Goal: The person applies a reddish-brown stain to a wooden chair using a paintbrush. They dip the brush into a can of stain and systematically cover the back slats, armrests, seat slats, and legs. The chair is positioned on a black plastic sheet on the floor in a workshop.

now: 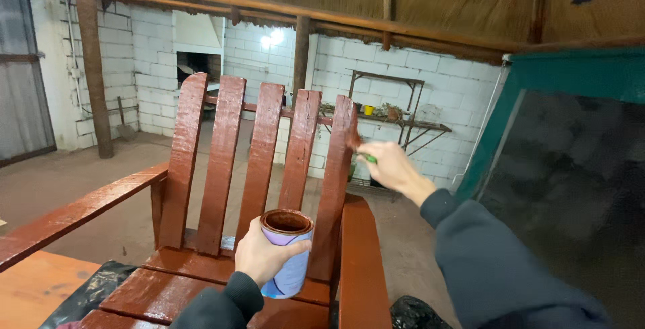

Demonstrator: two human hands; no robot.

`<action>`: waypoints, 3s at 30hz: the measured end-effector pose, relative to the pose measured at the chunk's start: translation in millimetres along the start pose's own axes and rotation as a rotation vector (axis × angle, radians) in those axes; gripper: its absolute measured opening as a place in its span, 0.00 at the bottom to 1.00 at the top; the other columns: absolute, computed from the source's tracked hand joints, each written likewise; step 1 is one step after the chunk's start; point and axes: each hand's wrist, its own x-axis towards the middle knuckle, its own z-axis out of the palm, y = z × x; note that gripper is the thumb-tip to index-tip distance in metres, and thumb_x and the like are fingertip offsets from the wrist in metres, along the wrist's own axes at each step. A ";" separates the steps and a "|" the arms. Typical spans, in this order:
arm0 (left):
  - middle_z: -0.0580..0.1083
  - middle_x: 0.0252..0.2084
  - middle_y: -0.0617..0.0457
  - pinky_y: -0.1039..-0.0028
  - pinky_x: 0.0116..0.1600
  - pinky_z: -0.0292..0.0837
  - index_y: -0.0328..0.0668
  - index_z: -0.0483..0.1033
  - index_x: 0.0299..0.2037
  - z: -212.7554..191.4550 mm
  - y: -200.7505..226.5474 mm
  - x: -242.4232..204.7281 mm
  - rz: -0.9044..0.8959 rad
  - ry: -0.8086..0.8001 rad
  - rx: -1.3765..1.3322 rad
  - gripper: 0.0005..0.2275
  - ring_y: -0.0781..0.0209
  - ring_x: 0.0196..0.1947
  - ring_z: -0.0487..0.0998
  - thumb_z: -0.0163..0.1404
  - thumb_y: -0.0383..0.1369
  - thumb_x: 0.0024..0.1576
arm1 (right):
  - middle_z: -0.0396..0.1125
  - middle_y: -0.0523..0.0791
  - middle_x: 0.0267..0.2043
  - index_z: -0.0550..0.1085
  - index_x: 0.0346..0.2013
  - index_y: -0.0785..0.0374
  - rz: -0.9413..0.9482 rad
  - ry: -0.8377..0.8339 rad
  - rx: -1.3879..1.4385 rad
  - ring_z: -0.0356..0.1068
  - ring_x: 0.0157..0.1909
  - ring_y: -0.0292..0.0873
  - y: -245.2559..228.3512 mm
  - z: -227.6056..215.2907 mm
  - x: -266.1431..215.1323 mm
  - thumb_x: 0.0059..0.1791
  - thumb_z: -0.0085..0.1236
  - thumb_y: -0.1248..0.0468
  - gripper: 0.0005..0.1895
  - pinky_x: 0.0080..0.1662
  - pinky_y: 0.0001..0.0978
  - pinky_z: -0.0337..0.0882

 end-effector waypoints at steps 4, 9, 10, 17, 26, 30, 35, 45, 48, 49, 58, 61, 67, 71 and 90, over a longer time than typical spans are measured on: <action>0.78 0.56 0.57 0.64 0.60 0.71 0.55 0.70 0.58 -7.8 3.5 -4.6 -0.015 0.007 -0.011 0.43 0.54 0.59 0.77 0.70 0.56 0.29 | 0.78 0.46 0.44 0.81 0.42 0.64 0.065 0.071 0.065 0.77 0.45 0.46 -10.3 -12.9 2.4 0.53 0.54 0.62 0.11 0.52 0.41 0.75; 0.79 0.57 0.57 0.64 0.61 0.71 0.56 0.70 0.58 -7.9 -5.0 2.9 -0.022 0.032 0.001 0.43 0.53 0.59 0.77 0.70 0.55 0.29 | 0.76 0.50 0.49 0.80 0.47 0.67 0.000 0.338 0.075 0.77 0.49 0.49 1.6 -22.5 37.1 0.52 0.58 0.67 0.11 0.56 0.40 0.74; 0.79 0.57 0.56 0.64 0.62 0.71 0.57 0.70 0.59 -5.0 -8.5 5.4 -0.024 0.042 0.006 0.43 0.52 0.59 0.77 0.70 0.55 0.29 | 0.76 0.52 0.52 0.79 0.51 0.68 0.001 0.387 0.087 0.77 0.53 0.50 4.3 -22.1 40.8 0.52 0.60 0.67 0.14 0.59 0.40 0.74; 0.79 0.57 0.59 0.67 0.63 0.69 0.56 0.71 0.58 -1.0 8.3 -9.0 -0.045 0.006 -0.030 0.41 0.56 0.60 0.77 0.70 0.53 0.30 | 0.76 0.51 0.53 0.81 0.48 0.63 0.273 0.276 0.327 0.77 0.55 0.51 -23.6 20.2 -26.2 0.53 0.55 0.63 0.12 0.61 0.47 0.75; 0.78 0.57 0.57 0.65 0.64 0.68 0.55 0.71 0.57 -7.2 20.5 -19.1 -0.045 0.017 -0.005 0.41 0.54 0.61 0.76 0.71 0.53 0.30 | 0.77 0.51 0.51 0.81 0.44 0.62 0.148 0.286 0.285 0.73 0.32 0.40 -29.8 -1.6 -3.8 0.53 0.54 0.63 0.11 0.37 0.31 0.73; 0.79 0.57 0.59 0.66 0.63 0.69 0.56 0.71 0.57 -7.2 13.8 -21.0 -0.057 0.026 -0.019 0.40 0.56 0.61 0.76 0.71 0.52 0.30 | 0.70 0.54 0.59 0.75 0.50 0.66 -0.321 0.255 -0.179 0.71 0.57 0.51 -10.8 8.4 55.4 0.42 0.63 0.78 0.22 0.56 0.42 0.74; 0.80 0.55 0.57 0.67 0.61 0.71 0.57 0.72 0.56 -6.4 -6.1 -17.2 -0.039 0.048 0.031 0.40 0.55 0.59 0.78 0.71 0.55 0.29 | 0.72 0.53 0.52 0.75 0.34 0.64 -0.447 0.024 -0.536 0.74 0.47 0.45 -39.9 24.3 58.0 0.45 0.60 0.77 0.07 0.44 0.36 0.79; 0.79 0.55 0.56 0.65 0.61 0.71 0.55 0.72 0.54 -14.4 -12.3 -28.8 -0.039 0.005 0.046 0.40 0.52 0.58 0.78 0.70 0.56 0.29 | 0.79 0.46 0.35 0.83 0.43 0.62 0.117 -0.229 0.225 0.67 0.22 0.40 -86.6 -6.5 -38.7 0.52 0.58 0.59 0.12 0.29 0.34 0.70; 0.79 0.55 0.54 0.65 0.62 0.70 0.55 0.73 0.53 -18.1 -15.7 -38.5 -0.036 0.003 0.055 0.40 0.51 0.59 0.78 0.71 0.56 0.28 | 0.79 0.44 0.37 0.84 0.43 0.60 0.368 -0.139 0.343 0.61 0.19 0.34 -93.3 -49.3 -60.7 0.53 0.57 0.57 0.13 0.28 0.30 0.65; 0.79 0.56 0.54 0.65 0.62 0.69 0.55 0.73 0.54 -20.1 -14.6 -43.7 -0.033 0.015 0.044 0.40 0.52 0.60 0.77 0.71 0.56 0.28 | 0.79 0.43 0.38 0.84 0.42 0.59 0.450 -0.064 0.368 0.60 0.20 0.33 -93.9 -65.4 -68.9 0.53 0.57 0.56 0.13 0.30 0.31 0.63; 0.78 0.60 0.57 0.67 0.66 0.67 0.57 0.73 0.59 -44.9 -34.1 -106.2 -0.056 0.019 0.019 0.41 0.57 0.62 0.76 0.70 0.51 0.30 | 0.74 0.45 0.34 0.82 0.43 0.60 0.332 -0.007 0.210 0.63 0.32 0.42 -62.3 -52.5 -96.4 0.53 0.59 0.59 0.10 0.40 0.37 0.66; 0.78 0.60 0.57 0.67 0.66 0.67 0.58 0.72 0.60 -53.5 -30.2 -131.4 -0.096 0.010 0.007 0.42 0.57 0.63 0.76 0.71 0.49 0.29 | 0.74 0.45 0.32 0.81 0.44 0.60 0.374 -0.019 0.234 0.62 0.26 0.42 -37.8 -5.4 -86.2 0.53 0.61 0.59 0.10 0.35 0.34 0.62; 0.81 0.57 0.63 0.71 0.65 0.68 0.62 0.74 0.59 -46.7 -43.8 -140.8 -0.085 -0.010 0.013 0.40 0.64 0.60 0.79 0.72 0.46 0.29 | 0.70 0.45 0.21 0.79 0.42 0.62 0.392 -0.201 0.280 0.61 0.18 0.41 -104.6 -12.2 -94.9 0.56 0.53 0.56 0.14 0.30 0.35 0.64; 0.81 0.57 0.63 0.73 0.65 0.68 0.62 0.74 0.59 -42.7 -50.1 -129.7 -0.058 -0.034 0.023 0.41 0.66 0.60 0.79 0.73 0.47 0.28 | 0.75 0.45 0.32 0.79 0.38 0.61 0.246 -0.165 0.238 0.67 0.29 0.46 -162.2 -58.2 -132.2 0.56 0.52 0.55 0.14 0.38 0.39 0.65; 0.79 0.59 0.63 0.71 0.66 0.66 0.59 0.74 0.59 -50.1 -36.3 -119.5 -0.056 -0.094 -0.010 0.38 0.65 0.62 0.77 0.71 0.43 0.32 | 0.72 0.49 0.37 0.72 0.36 0.65 0.902 0.049 0.855 0.77 0.37 0.44 -116.0 -51.6 -95.6 0.58 0.48 0.62 0.10 0.42 0.33 0.82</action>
